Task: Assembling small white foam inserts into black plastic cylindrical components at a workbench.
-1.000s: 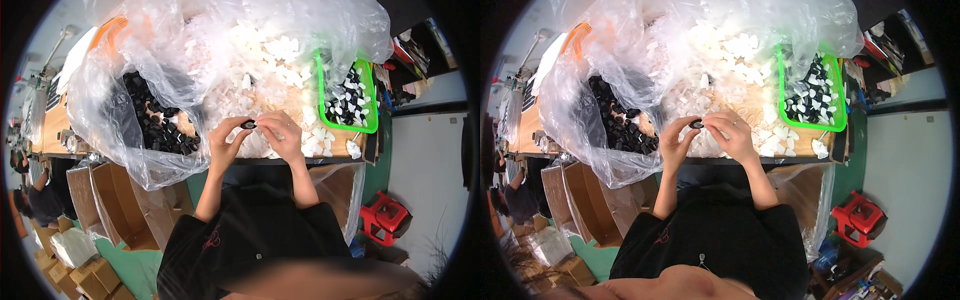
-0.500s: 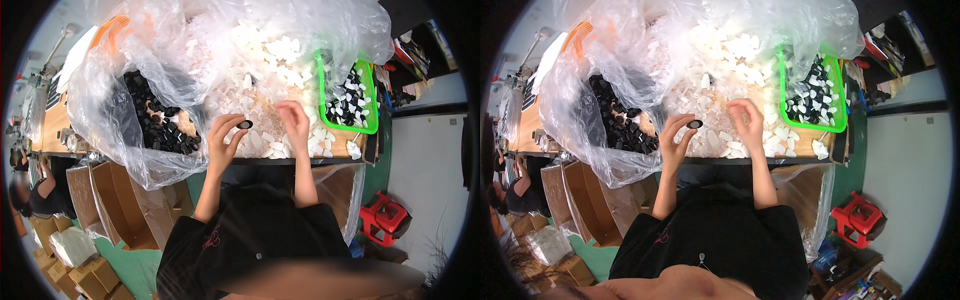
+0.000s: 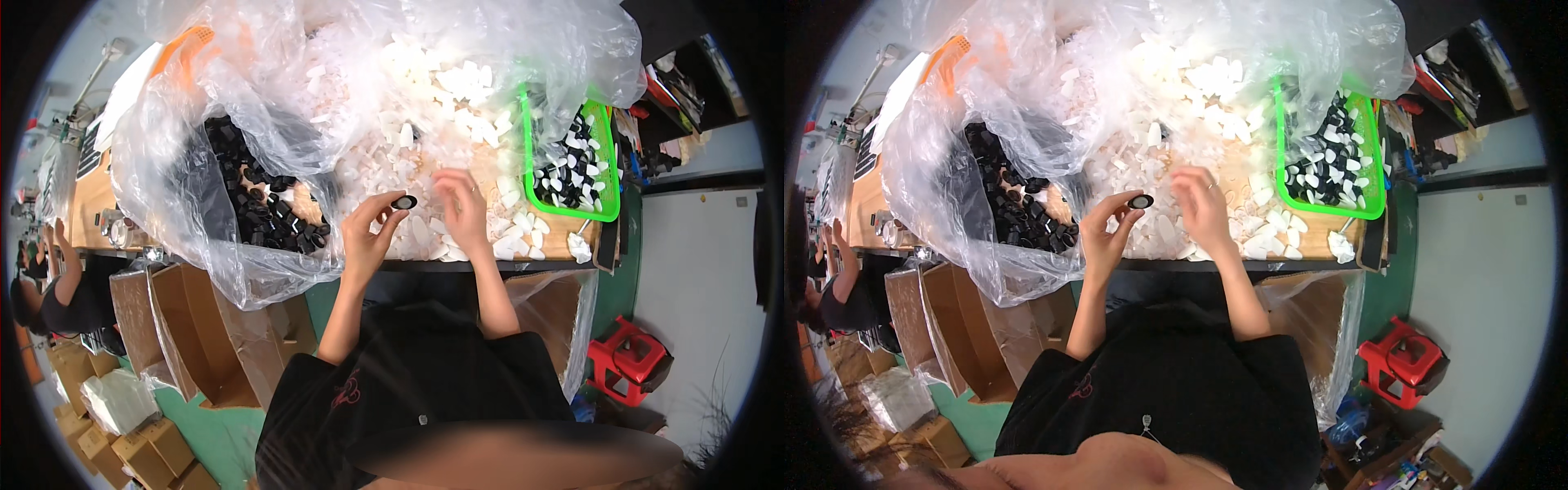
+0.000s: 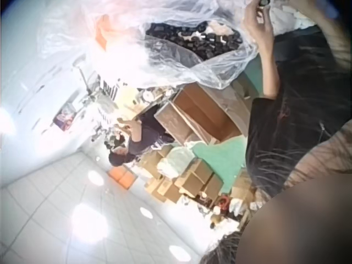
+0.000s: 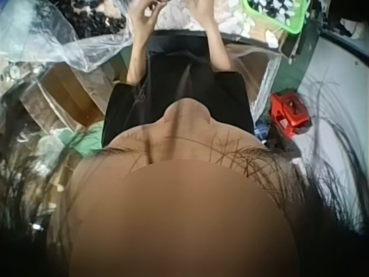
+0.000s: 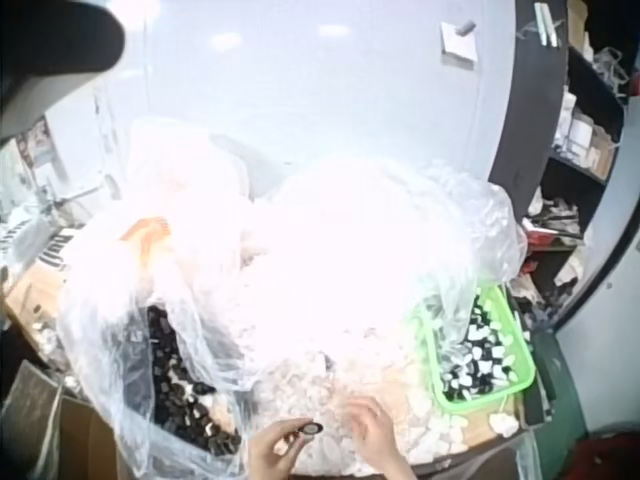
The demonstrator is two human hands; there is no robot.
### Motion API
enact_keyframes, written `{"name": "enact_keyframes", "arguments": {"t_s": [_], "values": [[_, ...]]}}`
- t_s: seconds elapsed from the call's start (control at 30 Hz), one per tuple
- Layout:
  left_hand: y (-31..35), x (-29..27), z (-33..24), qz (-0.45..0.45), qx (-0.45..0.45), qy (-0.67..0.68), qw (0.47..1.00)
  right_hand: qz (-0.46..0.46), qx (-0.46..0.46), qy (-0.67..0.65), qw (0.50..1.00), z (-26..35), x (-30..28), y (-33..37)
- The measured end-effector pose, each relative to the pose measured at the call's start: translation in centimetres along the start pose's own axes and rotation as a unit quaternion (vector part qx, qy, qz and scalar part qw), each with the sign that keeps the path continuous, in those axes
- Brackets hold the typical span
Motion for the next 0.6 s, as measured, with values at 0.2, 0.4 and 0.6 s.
{"name": "enact_keyframes", "arguments": {"t_s": [0.2, 0.4, 0.6], "values": [[0.1, 1.3, 0.7, -0.010, -0.002, 0.144, 0.989, 0.049, -0.191, 0.101, 0.975, 3.4, -0.1, 0.5], [0.3, 0.8, 0.7, -0.017, 0.027, 0.135, 0.990, 0.143, 0.099, -0.187, 0.967, 3.7, -0.4, 0.3], [0.5, 1.3, -1.1, -0.027, 0.085, 0.034, 0.995, 0.124, 0.225, -0.424, 0.868, 1.2, 0.3, 1.6]]}}
Point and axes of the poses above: each hand's wrist, its own y-axis away from the middle knuckle, its own x-axis out of the palm, z = x × y, the point moved 2 cm from there along -y, towards the middle knuckle, and after that the axes turned 4 degrees about z, right-handed, at the moved point
